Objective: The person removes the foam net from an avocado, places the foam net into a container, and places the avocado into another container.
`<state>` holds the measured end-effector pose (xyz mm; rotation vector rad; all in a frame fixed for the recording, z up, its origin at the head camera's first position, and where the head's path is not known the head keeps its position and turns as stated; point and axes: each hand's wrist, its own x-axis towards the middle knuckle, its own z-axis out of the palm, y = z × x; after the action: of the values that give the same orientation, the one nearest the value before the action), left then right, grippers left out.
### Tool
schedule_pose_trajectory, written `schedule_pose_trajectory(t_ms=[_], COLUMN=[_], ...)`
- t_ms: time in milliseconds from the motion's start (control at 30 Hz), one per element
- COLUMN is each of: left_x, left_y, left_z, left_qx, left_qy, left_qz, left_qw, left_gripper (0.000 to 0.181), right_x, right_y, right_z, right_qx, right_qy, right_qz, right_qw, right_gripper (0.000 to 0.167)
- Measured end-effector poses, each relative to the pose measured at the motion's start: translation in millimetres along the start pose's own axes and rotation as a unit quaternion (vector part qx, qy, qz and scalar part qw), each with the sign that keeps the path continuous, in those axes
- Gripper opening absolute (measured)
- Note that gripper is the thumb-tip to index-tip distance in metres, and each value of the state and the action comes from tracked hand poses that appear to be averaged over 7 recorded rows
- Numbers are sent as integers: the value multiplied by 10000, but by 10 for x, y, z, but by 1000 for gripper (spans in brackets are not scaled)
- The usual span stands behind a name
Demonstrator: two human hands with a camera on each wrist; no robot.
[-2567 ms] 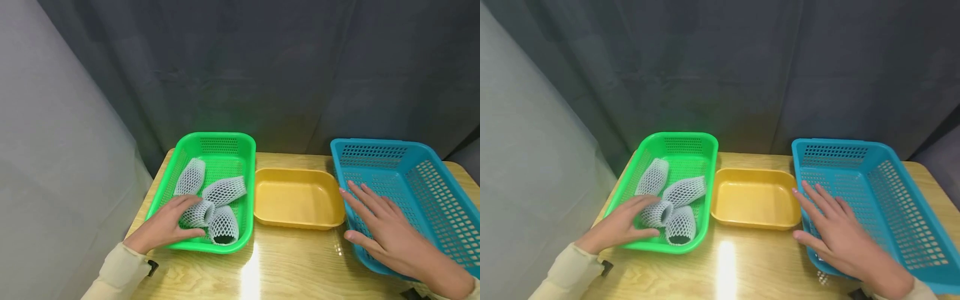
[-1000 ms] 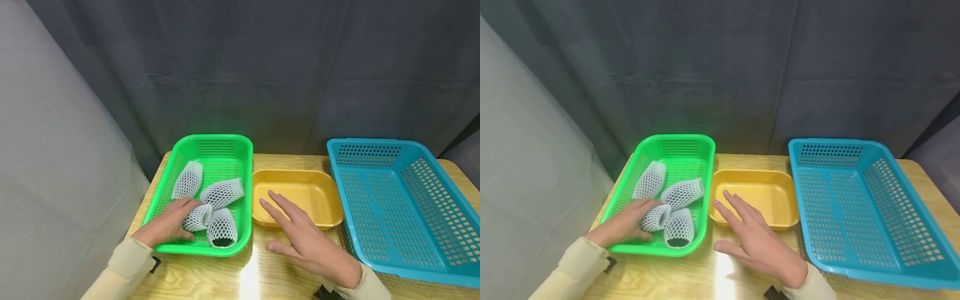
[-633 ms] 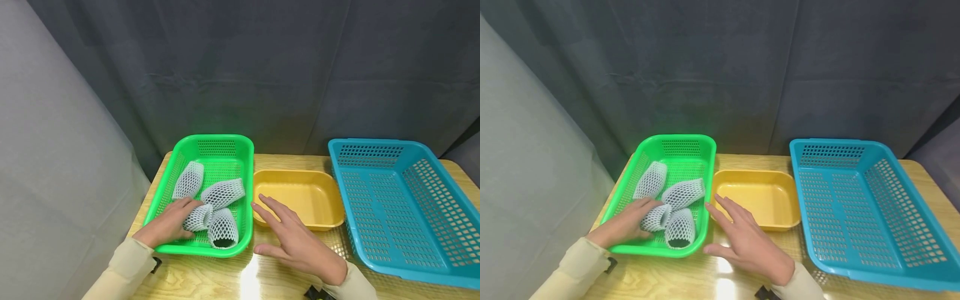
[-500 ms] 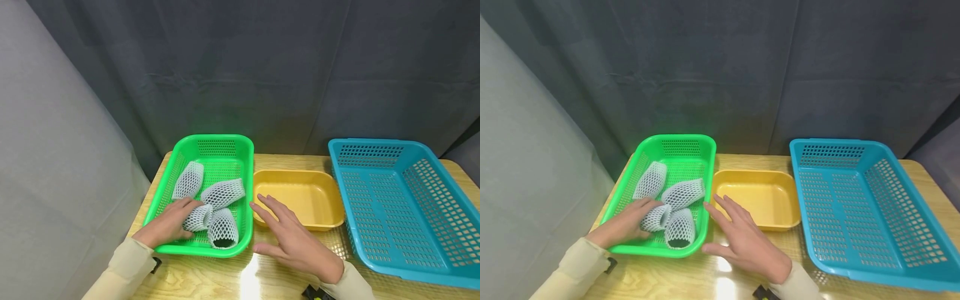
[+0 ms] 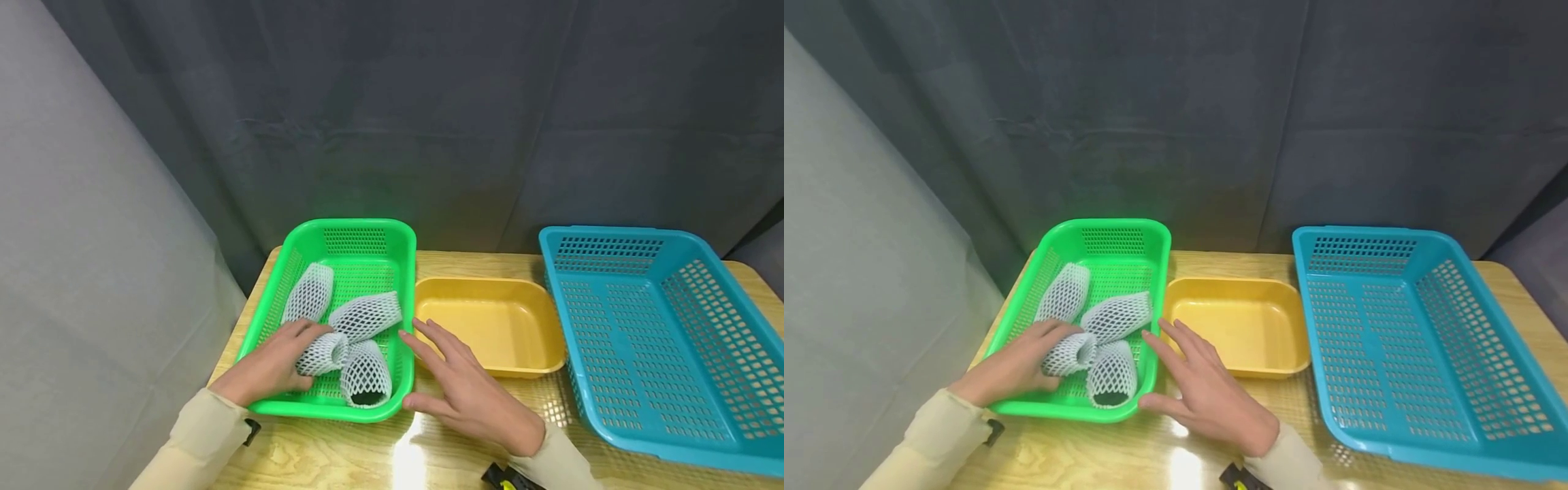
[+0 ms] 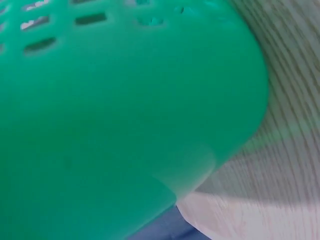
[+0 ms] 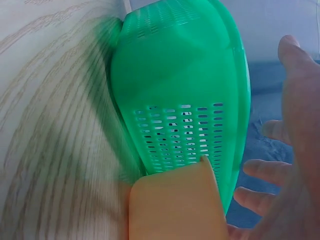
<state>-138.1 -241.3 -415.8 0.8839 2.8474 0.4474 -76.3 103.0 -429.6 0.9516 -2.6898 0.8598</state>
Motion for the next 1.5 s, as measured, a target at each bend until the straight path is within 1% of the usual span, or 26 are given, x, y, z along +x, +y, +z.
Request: schedule_pose_trajectory(t_ms=[133,300,433,567,733,867,1000,1100,1267,1500], left_x=[-15,-38,-45,-47,-46,-24,-4,3,9,38], left_y=[12,34,63,105,147,190,242,279,328,410], left_z=[-33,-78,-110,-137,-155,-165,-179,-193,-207,-230], left_qx=[155,238,228,141,72,64,95,117,201,242], left_qy=[112,248,316,358,437,477,481,549,774,908], left_qz=[139,250,225,131,71,84,106,196,398,499], left_qw=[9997,9991,9990,9992,9990,9988,9987,9982,9960,9943], left_gripper=[83,84,86,88,90,90,93,93,91,93], right_x=[15,30,35,24,15,28,33,35,35,37], right_y=[11,14,10,13,23,37,39,37,42,29], right_z=[27,34,20,31,49,35,13,5,1,-36], right_qx=[-42,-134,-112,-40,-29,-113,-129,-126,-170,-234], right_qy=[-10,42,85,80,116,156,115,138,158,198], right_qz=[-31,-121,-110,-54,-88,-131,-127,-134,-167,-203], right_qw=[10000,9998,9998,9999,9999,9997,9998,9997,9996,9993], right_gripper=[83,83,83,82,81,81,81,81,81,83])
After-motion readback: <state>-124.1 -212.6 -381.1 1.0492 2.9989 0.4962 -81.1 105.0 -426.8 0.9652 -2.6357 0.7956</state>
